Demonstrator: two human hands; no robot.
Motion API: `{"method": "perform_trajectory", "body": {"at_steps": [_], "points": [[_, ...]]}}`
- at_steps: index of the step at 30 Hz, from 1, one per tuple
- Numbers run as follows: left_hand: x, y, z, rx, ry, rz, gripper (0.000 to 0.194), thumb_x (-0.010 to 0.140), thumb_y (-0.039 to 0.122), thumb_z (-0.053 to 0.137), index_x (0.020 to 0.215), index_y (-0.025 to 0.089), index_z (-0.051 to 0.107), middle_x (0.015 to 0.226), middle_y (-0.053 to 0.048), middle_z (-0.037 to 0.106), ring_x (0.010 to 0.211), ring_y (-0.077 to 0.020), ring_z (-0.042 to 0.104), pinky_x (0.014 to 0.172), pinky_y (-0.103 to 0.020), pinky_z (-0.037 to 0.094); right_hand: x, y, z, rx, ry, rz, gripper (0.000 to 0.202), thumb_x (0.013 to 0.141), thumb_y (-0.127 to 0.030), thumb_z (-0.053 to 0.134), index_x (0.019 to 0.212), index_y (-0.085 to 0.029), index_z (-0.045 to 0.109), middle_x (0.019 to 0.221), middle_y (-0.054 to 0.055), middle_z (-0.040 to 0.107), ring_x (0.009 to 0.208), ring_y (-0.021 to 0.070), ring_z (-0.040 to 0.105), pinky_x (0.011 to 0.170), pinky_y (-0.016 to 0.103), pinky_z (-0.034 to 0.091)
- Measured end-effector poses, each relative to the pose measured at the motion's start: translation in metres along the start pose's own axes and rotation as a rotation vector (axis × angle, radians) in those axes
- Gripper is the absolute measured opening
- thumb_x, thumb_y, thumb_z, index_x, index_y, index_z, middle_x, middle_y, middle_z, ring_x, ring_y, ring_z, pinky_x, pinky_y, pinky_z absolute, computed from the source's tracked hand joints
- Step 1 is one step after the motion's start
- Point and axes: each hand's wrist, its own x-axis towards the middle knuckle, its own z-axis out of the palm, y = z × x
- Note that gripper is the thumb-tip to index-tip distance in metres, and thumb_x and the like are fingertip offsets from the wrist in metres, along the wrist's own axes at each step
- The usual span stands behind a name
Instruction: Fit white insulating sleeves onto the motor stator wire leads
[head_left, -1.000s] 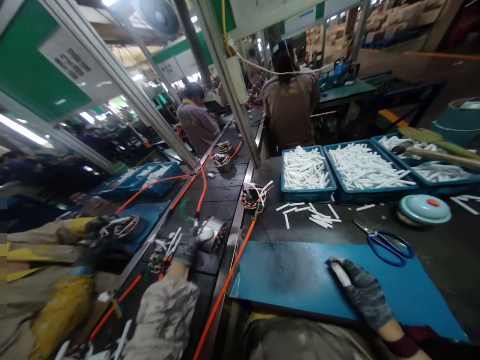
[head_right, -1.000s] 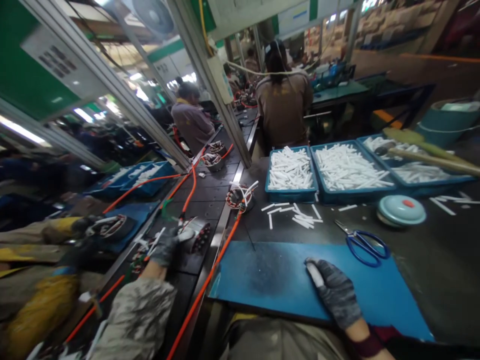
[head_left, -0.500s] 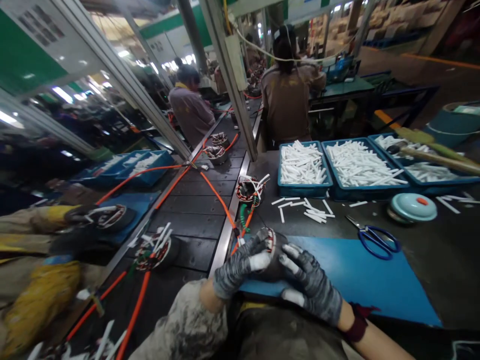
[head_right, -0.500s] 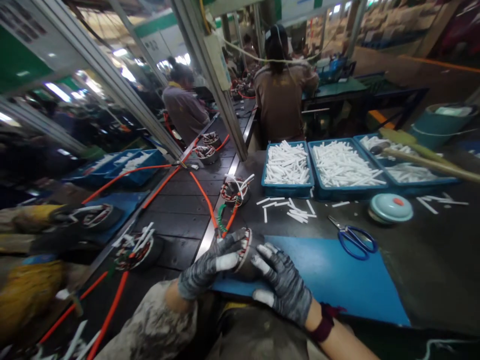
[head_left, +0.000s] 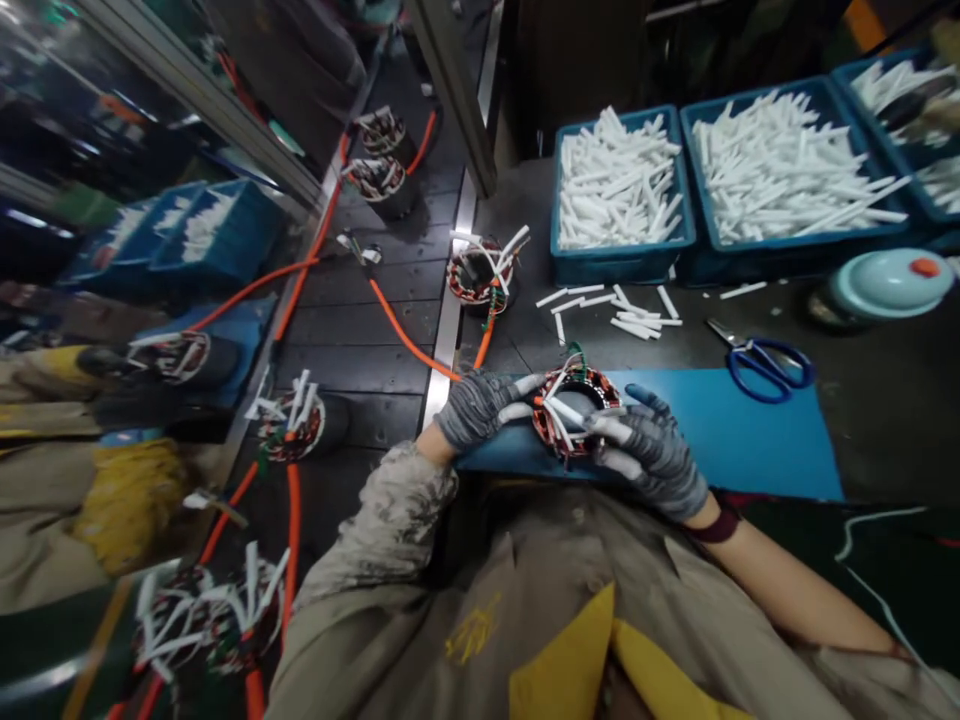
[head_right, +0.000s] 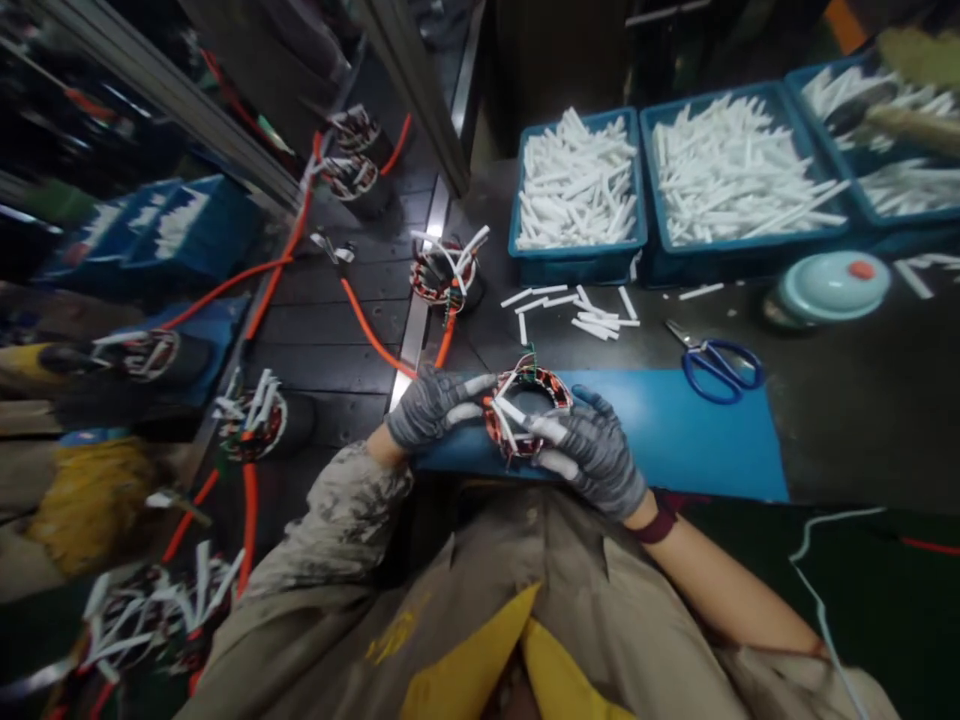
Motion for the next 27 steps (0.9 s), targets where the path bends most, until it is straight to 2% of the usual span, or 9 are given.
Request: {"method": "perform_trajectory", "body": {"at_steps": [2,4,7,10,13,15,19,23,27], "points": [[-0.012,0.018,-0.015,0.043,0.065,0.036,0.054,0.108,0.055,0.038,0.147,0.024,0.06,0.084,-0.004,0.075,0.075,-0.0203,0.068,0.073,-0.032,0.048,0.006,-0.001,-0.003,0.121,0.086,0.199,0.024,0.101,-0.043,0.061,0.113,-0.033,0.079,0.104,0.002,0.083,0.098,0.024,0.076,0.116,0.051,0.048],[-0.025,0.033,-0.031,0.029,0.131,0.07,0.051,0.108,0.054,0.038,0.141,0.026,0.066,0.073,-0.002,0.073,0.065,-0.0189,0.066,0.064,-0.03,0.043,0.015,-0.001,-0.008,0.268,0.12,0.388,0.029,0.101,-0.049,0.059,0.109,-0.031,0.08,0.107,0.003,0.082,0.1,0.0242,0.075,0.107,0.046,0.054],[-0.036,0.043,-0.044,-0.01,0.184,0.025,0.043,0.106,0.051,0.047,0.133,0.026,0.07,0.076,-0.001,0.075,0.062,-0.0182,0.065,0.061,-0.03,0.043,0.03,0.002,-0.02,0.478,0.024,0.519,0.035,0.095,-0.056,0.066,0.11,-0.028,0.081,0.111,0.004,0.082,0.103,0.0246,0.075,0.097,0.04,0.059],[-0.027,0.047,-0.045,-0.068,0.284,-0.044,0.042,0.104,0.045,0.052,0.129,0.018,0.071,0.099,-0.009,0.078,0.087,-0.0233,0.072,0.08,-0.036,0.053,0.039,0.007,-0.032,0.608,-0.087,0.537,0.037,0.086,-0.057,0.077,0.107,-0.026,0.082,0.109,0.005,0.083,0.102,0.0246,0.076,0.095,0.039,0.061],[-0.005,0.063,-0.038,-0.25,0.36,-0.02,0.039,0.104,0.035,0.048,0.133,0.016,0.067,0.119,-0.012,0.075,0.109,-0.0243,0.069,0.096,-0.04,0.053,0.043,0.013,-0.04,0.69,-0.188,0.557,0.037,0.077,-0.056,0.085,0.097,-0.024,0.083,0.101,0.005,0.083,0.095,0.0243,0.077,0.089,0.038,0.063],[0.011,0.078,-0.031,-0.235,0.349,-0.026,0.038,0.103,0.04,0.052,0.131,0.019,0.069,0.118,-0.011,0.075,0.108,-0.0259,0.068,0.097,-0.044,0.051,0.046,0.015,-0.042,0.704,-0.244,0.582,0.039,0.072,-0.056,0.089,0.092,-0.022,0.082,0.096,0.006,0.083,0.09,0.0242,0.077,0.086,0.039,0.063],[0.028,0.095,-0.017,-0.069,0.198,-0.04,0.035,0.102,0.046,0.056,0.117,0.021,0.075,0.104,-0.01,0.077,0.102,-0.0293,0.067,0.095,-0.048,0.048,0.055,0.013,-0.048,0.679,-0.336,0.59,0.042,0.071,-0.056,0.089,0.092,-0.02,0.083,0.094,0.006,0.082,0.088,0.0241,0.076,0.085,0.039,0.062],[0.019,0.084,-0.015,-0.047,0.17,-0.013,0.049,0.106,0.053,0.042,0.115,0.02,0.076,0.095,-0.011,0.073,0.096,-0.028,0.067,0.09,-0.045,0.047,0.062,0.006,-0.051,0.582,-0.421,0.474,0.034,0.077,-0.051,0.085,0.095,-0.021,0.084,0.091,0.006,0.081,0.083,0.0217,0.074,0.078,0.034,0.06],[0.012,0.072,-0.017,-0.224,0.178,0.088,0.052,0.109,0.048,0.032,0.117,0.019,0.075,0.088,-0.008,0.072,0.087,-0.0241,0.065,0.089,-0.043,0.046,0.062,0.002,-0.046,0.521,-0.39,0.398,0.03,0.081,-0.049,0.082,0.092,-0.021,0.084,0.085,0.005,0.079,0.077,0.0191,0.071,0.071,0.03,0.055]]}}
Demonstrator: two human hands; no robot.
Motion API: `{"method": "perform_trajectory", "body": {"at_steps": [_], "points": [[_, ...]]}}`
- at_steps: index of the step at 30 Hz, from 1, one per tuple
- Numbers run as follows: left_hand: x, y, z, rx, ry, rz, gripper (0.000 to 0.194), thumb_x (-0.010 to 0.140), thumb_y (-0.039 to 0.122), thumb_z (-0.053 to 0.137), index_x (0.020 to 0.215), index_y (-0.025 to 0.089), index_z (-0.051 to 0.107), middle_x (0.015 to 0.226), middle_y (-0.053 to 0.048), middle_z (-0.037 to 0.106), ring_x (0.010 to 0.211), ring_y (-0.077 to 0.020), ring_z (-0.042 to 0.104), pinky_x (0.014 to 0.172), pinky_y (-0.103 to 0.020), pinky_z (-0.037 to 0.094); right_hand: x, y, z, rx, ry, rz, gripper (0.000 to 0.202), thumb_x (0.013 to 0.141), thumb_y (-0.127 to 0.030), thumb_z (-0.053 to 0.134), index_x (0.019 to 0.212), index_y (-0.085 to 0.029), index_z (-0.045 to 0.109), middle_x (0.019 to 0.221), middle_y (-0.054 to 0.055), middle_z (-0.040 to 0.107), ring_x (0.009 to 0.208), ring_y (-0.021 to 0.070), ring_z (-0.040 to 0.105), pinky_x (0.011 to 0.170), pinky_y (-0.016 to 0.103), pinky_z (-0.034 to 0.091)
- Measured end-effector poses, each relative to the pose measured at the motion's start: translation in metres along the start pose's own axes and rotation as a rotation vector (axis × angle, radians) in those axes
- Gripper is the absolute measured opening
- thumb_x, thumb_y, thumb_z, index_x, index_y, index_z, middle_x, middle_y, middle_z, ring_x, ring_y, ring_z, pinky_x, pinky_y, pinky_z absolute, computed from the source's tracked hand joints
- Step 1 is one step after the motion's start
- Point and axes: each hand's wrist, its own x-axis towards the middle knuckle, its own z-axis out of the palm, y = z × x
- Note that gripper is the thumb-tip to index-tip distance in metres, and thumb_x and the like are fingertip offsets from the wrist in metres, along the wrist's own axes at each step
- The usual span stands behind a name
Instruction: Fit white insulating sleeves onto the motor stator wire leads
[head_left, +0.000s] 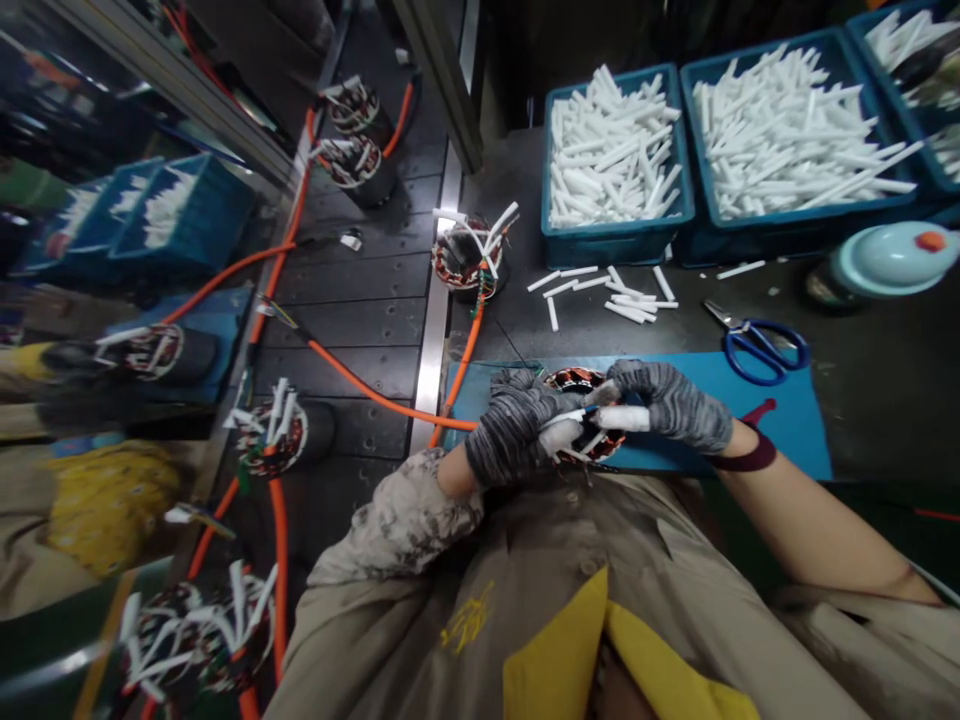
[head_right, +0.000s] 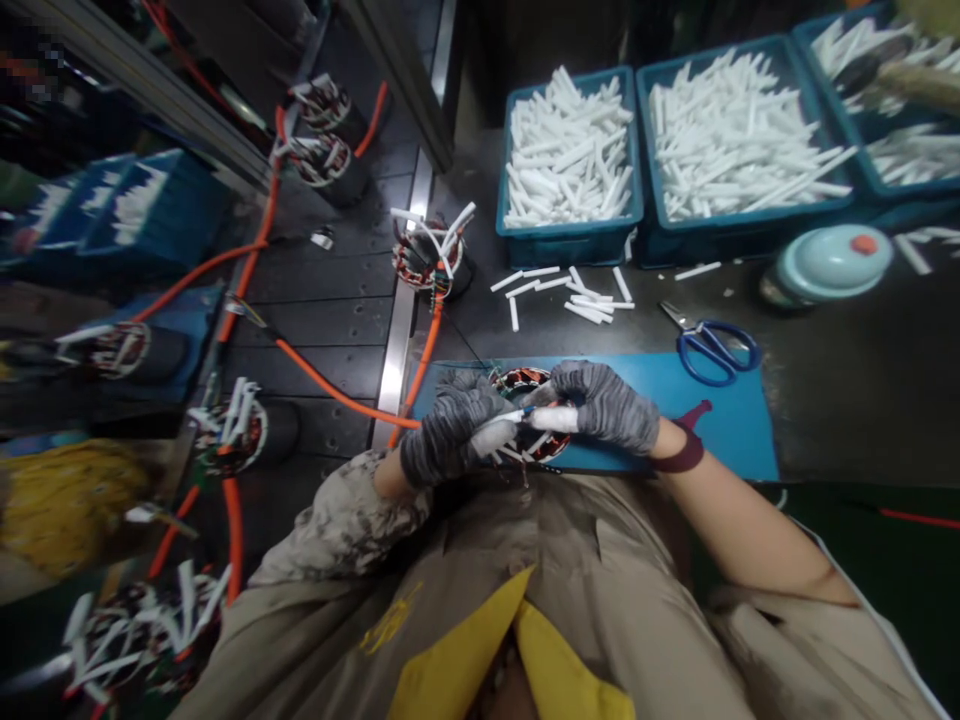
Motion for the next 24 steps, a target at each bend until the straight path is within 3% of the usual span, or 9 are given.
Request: {"method": "perform_trajectory", "body": {"at_steps": [7,13,15,17,20,24], "points": [[0.005,-0.003,-0.007,-0.306,-0.038,-0.012,0.046,0.11,0.042,0.035,0.106,0.018,0.075,0.091,-0.006,0.074,0.089,-0.0198,0.065,0.09,-0.037,0.049,0.002,0.01,0.012,-0.123,0.062,-0.054,0.024,0.085,-0.043,0.077,0.092,-0.021,0.083,0.081,0.004,0.079,0.071,0.0176,0.069,0.068,0.03,0.051],[0.017,0.006,-0.01,0.107,-0.176,-0.081,0.055,0.109,0.049,0.033,0.088,0.018,0.074,0.08,-0.008,0.071,0.077,-0.0225,0.064,0.084,-0.043,0.051,-0.004,0.006,0.009,-0.439,0.146,-0.205,0.027,0.094,-0.046,0.067,0.097,-0.025,0.084,0.082,0.006,0.076,0.079,0.0222,0.068,0.08,0.038,0.052],[0.024,0.011,-0.01,0.192,-0.242,-0.076,0.056,0.107,0.053,0.036,0.088,0.018,0.074,0.079,-0.009,0.07,0.078,-0.025,0.064,0.083,-0.045,0.05,-0.011,0.007,-0.001,-0.386,0.134,-0.196,0.031,0.093,-0.051,0.07,0.098,-0.024,0.083,0.091,0.008,0.076,0.088,0.0247,0.07,0.086,0.041,0.054],[0.033,0.019,-0.006,0.23,-0.281,-0.053,0.053,0.106,0.054,0.041,0.086,0.018,0.075,0.08,-0.009,0.07,0.081,-0.0261,0.064,0.085,-0.046,0.049,-0.017,0.011,-0.012,-0.215,0.136,-0.085,0.036,0.086,-0.058,0.076,0.096,-0.023,0.081,0.095,0.008,0.078,0.091,0.0257,0.072,0.086,0.041,0.056],[0.049,0.031,0.005,0.266,-0.191,-0.015,0.042,0.105,0.049,0.049,0.093,0.02,0.076,0.088,-0.008,0.074,0.089,-0.0259,0.066,0.092,-0.046,0.047,-0.025,0.017,-0.022,-0.003,0.18,0.116,0.043,0.075,-0.063,0.084,0.088,-0.023,0.078,0.09,0.006,0.08,0.087,0.0262,0.074,0.085,0.041,0.059],[0.049,0.03,0.008,0.244,0.041,-0.002,0.041,0.101,0.056,0.056,0.11,0.022,0.077,0.103,-0.007,0.078,0.096,-0.0273,0.066,0.086,-0.042,0.046,-0.033,0.022,-0.023,0.054,0.238,0.217,0.048,0.068,-0.064,0.088,0.089,-0.023,0.077,0.094,0.007,0.08,0.089,0.0274,0.074,0.087,0.043,0.059]]}}
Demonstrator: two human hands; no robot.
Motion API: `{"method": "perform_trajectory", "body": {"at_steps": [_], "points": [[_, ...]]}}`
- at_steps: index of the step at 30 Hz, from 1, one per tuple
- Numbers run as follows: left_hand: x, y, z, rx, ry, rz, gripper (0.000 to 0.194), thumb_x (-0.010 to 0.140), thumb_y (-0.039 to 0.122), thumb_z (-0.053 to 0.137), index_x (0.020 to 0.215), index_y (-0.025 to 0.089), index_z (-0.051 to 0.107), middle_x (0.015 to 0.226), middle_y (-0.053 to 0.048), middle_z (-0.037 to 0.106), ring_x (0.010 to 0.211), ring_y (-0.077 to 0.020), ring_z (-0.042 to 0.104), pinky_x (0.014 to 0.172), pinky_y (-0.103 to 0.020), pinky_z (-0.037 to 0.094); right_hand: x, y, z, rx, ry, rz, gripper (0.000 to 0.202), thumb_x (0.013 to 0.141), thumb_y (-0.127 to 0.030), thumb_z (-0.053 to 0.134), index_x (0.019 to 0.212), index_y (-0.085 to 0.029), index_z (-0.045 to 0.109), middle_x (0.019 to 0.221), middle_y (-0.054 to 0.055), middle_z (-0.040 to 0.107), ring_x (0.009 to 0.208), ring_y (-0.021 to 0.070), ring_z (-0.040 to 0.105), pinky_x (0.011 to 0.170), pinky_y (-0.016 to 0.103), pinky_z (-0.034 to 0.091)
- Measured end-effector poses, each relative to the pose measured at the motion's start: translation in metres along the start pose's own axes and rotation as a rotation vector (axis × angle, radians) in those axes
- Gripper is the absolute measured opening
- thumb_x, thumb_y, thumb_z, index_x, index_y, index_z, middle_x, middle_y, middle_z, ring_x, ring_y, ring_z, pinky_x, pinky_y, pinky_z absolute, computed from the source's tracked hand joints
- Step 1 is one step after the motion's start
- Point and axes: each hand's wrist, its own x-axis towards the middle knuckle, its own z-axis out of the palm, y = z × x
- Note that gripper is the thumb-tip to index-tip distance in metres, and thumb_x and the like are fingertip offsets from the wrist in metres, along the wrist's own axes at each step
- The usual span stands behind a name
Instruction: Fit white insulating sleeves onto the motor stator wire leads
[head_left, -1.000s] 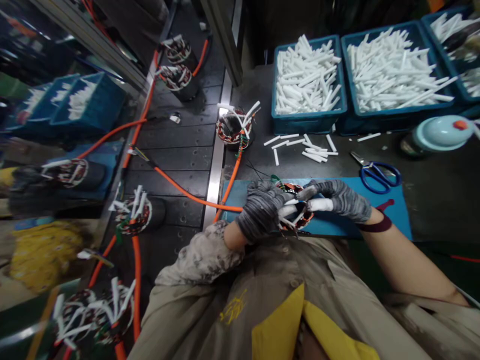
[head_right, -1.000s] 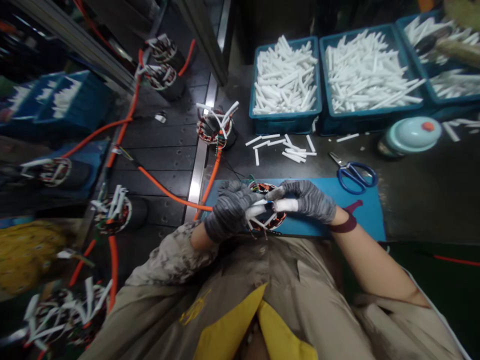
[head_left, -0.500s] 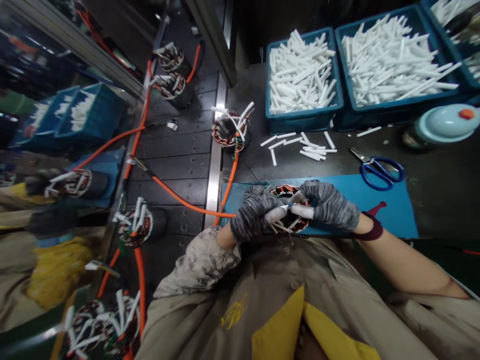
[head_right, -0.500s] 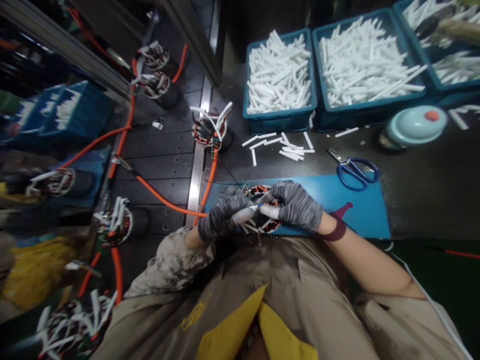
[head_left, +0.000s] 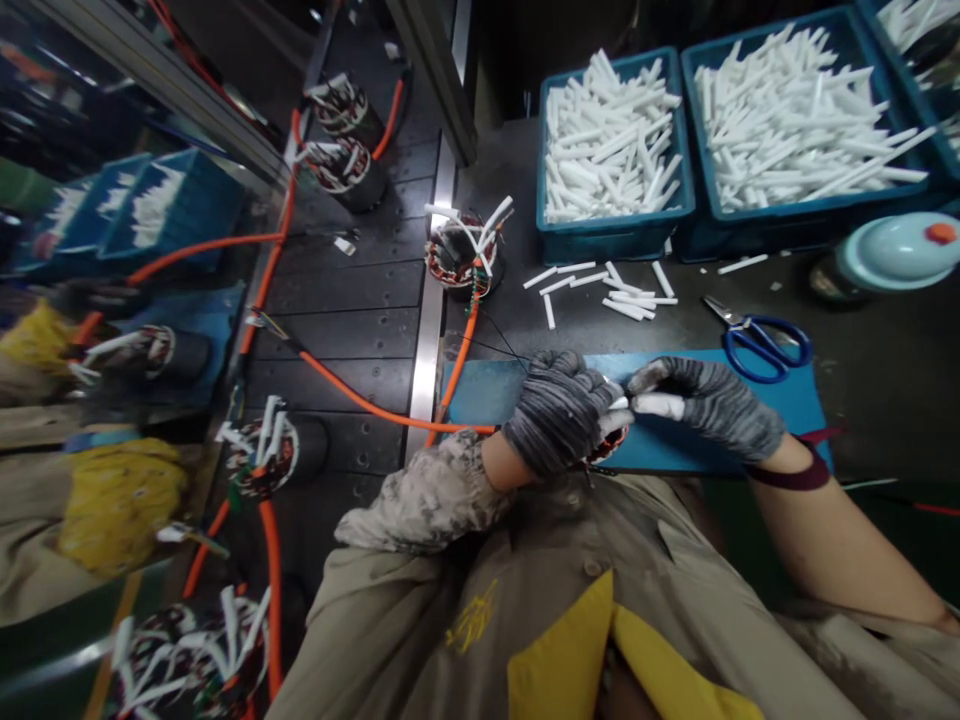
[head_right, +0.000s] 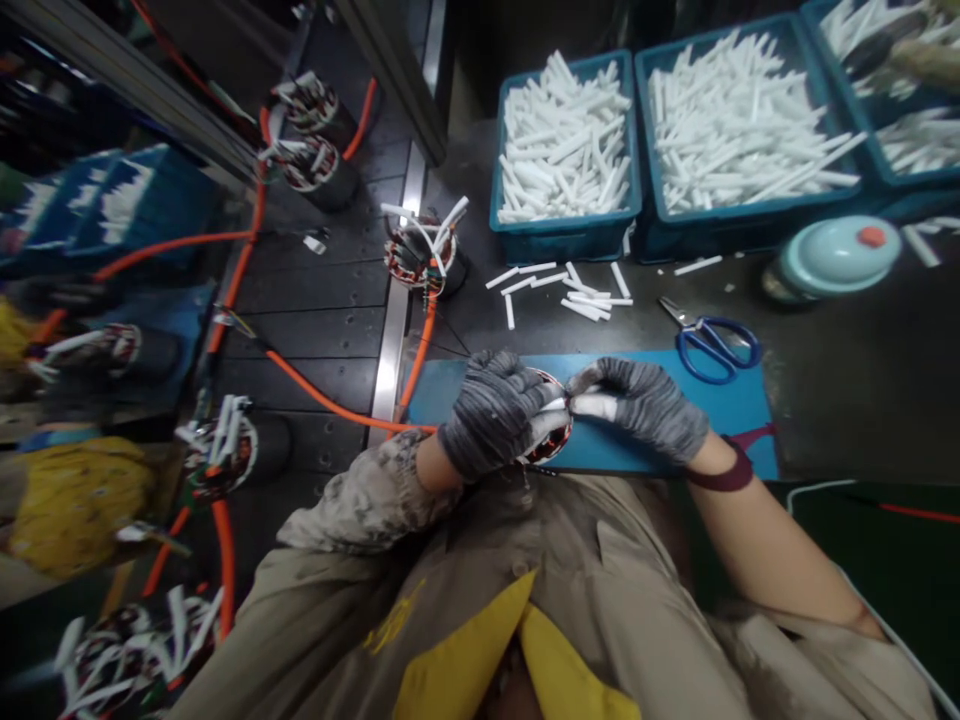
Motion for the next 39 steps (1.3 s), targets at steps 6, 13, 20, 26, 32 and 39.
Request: {"method": "perform_trajectory", "body": {"at_steps": [6,13,20,26,32,39], "points": [[-0.064,-0.054,-0.011,-0.056,-0.016,0.239,0.074,0.091,0.079,0.054,0.141,0.025,0.065,0.12,-0.008,0.078,0.087,-0.0209,0.067,0.082,-0.036,0.049,-0.008,0.015,0.01,-0.093,-0.219,0.042,0.05,0.069,-0.067,0.087,0.087,-0.023,0.073,0.087,0.006,0.078,0.084,0.0265,0.072,0.081,0.04,0.06],[-0.086,-0.025,0.019,0.234,0.101,-0.069,0.062,0.101,0.059,0.055,0.141,0.013,0.063,0.078,-0.01,0.075,0.057,-0.0196,0.064,0.053,-0.031,0.039,0.033,0.011,0.01,-0.62,0.093,-0.163,0.037,0.095,-0.056,0.064,0.107,-0.023,0.077,0.107,0.01,0.078,0.101,0.0312,0.071,0.093,0.045,0.054],[-0.055,0.007,0.009,-0.005,-0.085,-0.346,0.103,0.087,0.065,0.073,0.161,0.008,0.031,0.103,-0.017,0.079,0.069,-0.025,0.074,0.064,-0.033,0.056,0.096,0.005,-0.007,-1.169,0.256,-0.131,0.042,0.103,-0.039,0.055,0.128,-0.01,0.072,0.118,0.024,0.071,0.11,0.0387,0.061,0.091,0.048,0.047],[-0.091,-0.01,0.005,-0.28,0.254,-0.182,0.074,0.099,0.037,0.065,0.163,0.024,0.03,0.128,-0.015,0.073,0.111,-0.0261,0.075,0.091,-0.039,0.065,0.1,0.009,-0.002,-1.137,0.295,-0.135,0.027,0.096,-0.035,0.062,0.105,-0.015,0.078,0.11,0.017,0.072,0.109,0.0382,0.063,0.091,0.05,0.05],[-0.101,-0.007,0.005,-0.073,0.259,-0.093,0.057,0.1,0.023,0.063,0.155,0.024,0.046,0.128,-0.012,0.075,0.104,-0.024,0.078,0.086,-0.036,0.067,0.043,-0.004,0.016,-0.43,0.477,-0.239,0.026,0.097,-0.043,0.061,0.109,-0.022,0.072,0.106,0.01,0.077,0.098,0.0297,0.073,0.091,0.047,0.058],[-0.094,-0.009,0.0,-0.007,0.236,-0.04,0.051,0.099,0.023,0.065,0.148,0.017,0.053,0.122,-0.013,0.078,0.1,-0.0241,0.079,0.082,-0.033,0.066,-0.016,-0.001,0.023,-0.123,0.285,-0.169,0.015,0.085,-0.038,0.077,0.095,-0.026,0.077,0.094,0.003,0.082,0.086,0.0238,0.077,0.084,0.039,0.063]]}}
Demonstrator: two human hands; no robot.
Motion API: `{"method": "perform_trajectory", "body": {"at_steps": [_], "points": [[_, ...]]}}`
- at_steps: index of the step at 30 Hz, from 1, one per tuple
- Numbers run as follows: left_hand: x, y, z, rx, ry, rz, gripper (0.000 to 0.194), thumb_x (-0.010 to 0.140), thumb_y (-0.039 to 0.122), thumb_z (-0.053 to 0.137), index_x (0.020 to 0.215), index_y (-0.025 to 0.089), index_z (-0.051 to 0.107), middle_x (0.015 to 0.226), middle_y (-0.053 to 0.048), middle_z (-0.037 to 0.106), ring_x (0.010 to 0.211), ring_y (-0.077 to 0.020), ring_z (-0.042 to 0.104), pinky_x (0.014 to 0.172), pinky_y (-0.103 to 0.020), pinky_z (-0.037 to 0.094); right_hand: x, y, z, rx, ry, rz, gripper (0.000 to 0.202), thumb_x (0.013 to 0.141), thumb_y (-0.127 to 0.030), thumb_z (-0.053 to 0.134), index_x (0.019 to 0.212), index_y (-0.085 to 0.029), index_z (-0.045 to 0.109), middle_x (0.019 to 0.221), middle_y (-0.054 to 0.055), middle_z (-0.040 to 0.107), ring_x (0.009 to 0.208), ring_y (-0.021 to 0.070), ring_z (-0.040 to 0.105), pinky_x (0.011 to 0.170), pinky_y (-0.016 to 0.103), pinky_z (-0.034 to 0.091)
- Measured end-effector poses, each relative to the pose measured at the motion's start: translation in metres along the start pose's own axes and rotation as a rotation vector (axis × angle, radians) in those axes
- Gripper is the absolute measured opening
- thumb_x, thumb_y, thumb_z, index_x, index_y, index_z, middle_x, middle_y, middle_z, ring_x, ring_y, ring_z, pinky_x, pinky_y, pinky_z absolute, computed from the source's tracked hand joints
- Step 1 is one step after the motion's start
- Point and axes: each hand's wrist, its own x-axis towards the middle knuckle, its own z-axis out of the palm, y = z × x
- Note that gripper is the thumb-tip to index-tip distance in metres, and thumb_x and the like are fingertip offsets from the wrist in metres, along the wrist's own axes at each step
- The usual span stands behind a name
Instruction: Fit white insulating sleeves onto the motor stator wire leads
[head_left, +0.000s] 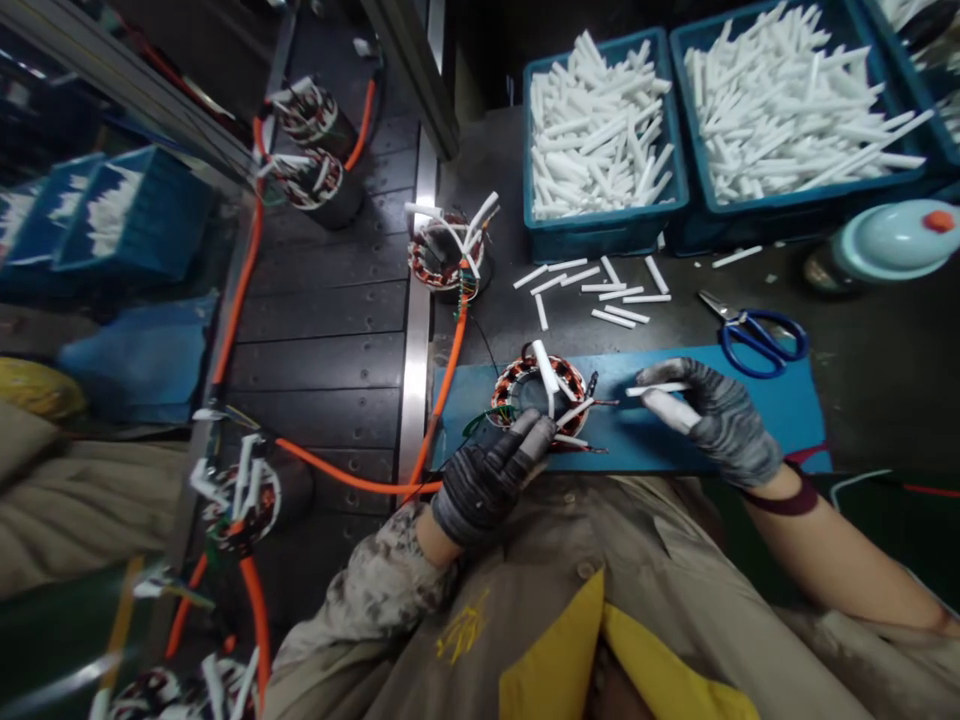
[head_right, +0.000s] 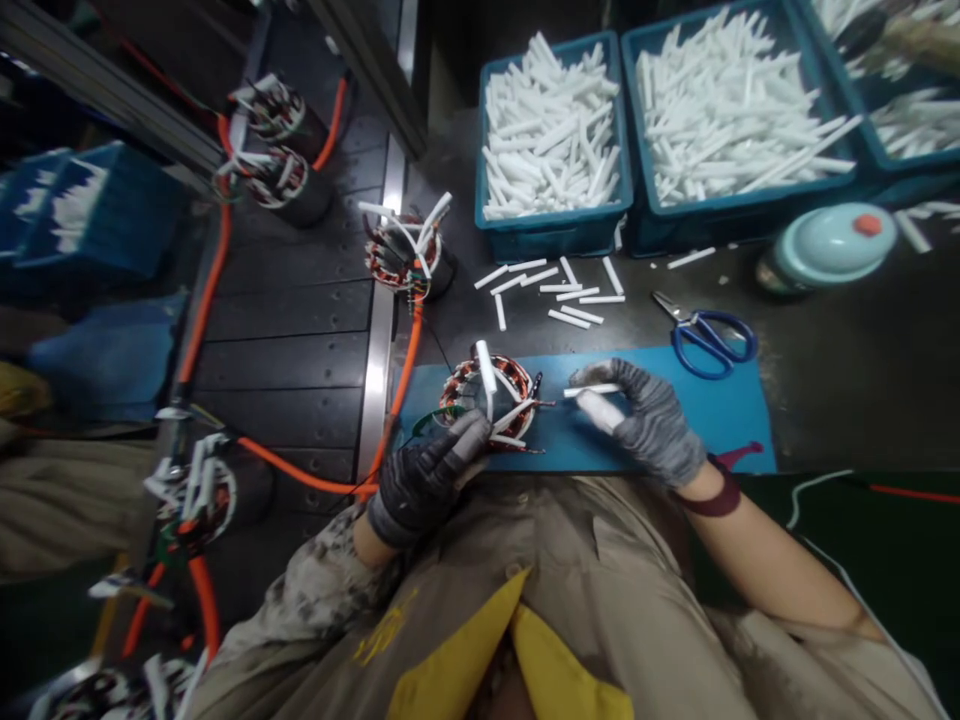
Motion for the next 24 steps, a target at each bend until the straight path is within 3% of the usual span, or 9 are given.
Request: {"method": "perform_trajectory", "body": {"at_steps": [6,10,14,16,21,24], "points": [[-0.001,-0.005,-0.001,-0.043,-0.058,0.028,0.046,0.099,0.023,0.065,0.144,0.016,0.059,0.125,-0.015,0.077,0.107,-0.024,0.077,0.089,-0.034,0.065,0.006,0.0,0.01,-0.073,-0.186,-0.186,0.018,0.091,-0.041,0.072,0.101,-0.03,0.082,0.101,0.004,0.083,0.093,0.0255,0.077,0.091,0.042,0.062],[0.002,-0.006,0.0,-0.04,-0.088,-0.001,0.037,0.1,0.024,0.062,0.136,0.015,0.066,0.122,-0.013,0.078,0.105,-0.0236,0.077,0.088,-0.033,0.065,0.028,-0.011,0.012,-0.136,-0.337,-0.141,0.03,0.096,-0.049,0.065,0.113,-0.031,0.082,0.105,0.004,0.083,0.094,0.0268,0.077,0.089,0.042,0.061],[0.007,-0.006,0.002,-0.001,-0.157,-0.054,0.035,0.1,0.027,0.064,0.134,0.018,0.069,0.116,-0.009,0.08,0.095,-0.0213,0.079,0.075,-0.029,0.064,0.057,-0.026,0.014,-0.059,-0.723,0.047,0.045,0.099,-0.061,0.055,0.09,-0.025,0.081,0.064,0.001,0.073,0.058,0.0177,0.068,0.062,0.031,0.058],[0.008,-0.005,0.004,0.022,-0.176,-0.047,0.036,0.099,0.028,0.066,0.134,0.02,0.069,0.116,-0.009,0.081,0.093,-0.0209,0.079,0.07,-0.027,0.063,0.061,-0.03,0.019,-0.014,-0.839,0.136,0.05,0.098,-0.065,0.054,0.084,-0.023,0.077,0.056,-0.001,0.067,0.045,0.0139,0.059,0.053,0.029,0.053],[0.007,-0.001,0.007,0.087,-0.094,-0.02,0.035,0.099,0.026,0.067,0.132,0.018,0.069,0.116,-0.009,0.081,0.093,-0.0214,0.079,0.072,-0.029,0.062,0.047,-0.018,0.025,0.03,-0.692,0.144,0.053,0.097,-0.07,0.053,0.112,-0.023,0.072,0.064,-0.001,0.07,0.043,0.0134,0.056,0.049,0.029,0.05],[0.006,0.001,0.006,0.096,-0.086,0.001,0.037,0.098,0.029,0.069,0.133,0.017,0.068,0.115,-0.01,0.081,0.094,-0.0225,0.079,0.073,-0.031,0.062,0.054,0.0,0.013,-0.068,-0.413,0.026,0.052,0.099,-0.066,0.051,0.119,-0.024,0.073,0.083,0.004,0.077,0.068,0.0202,0.07,0.069,0.036,0.059]]}}
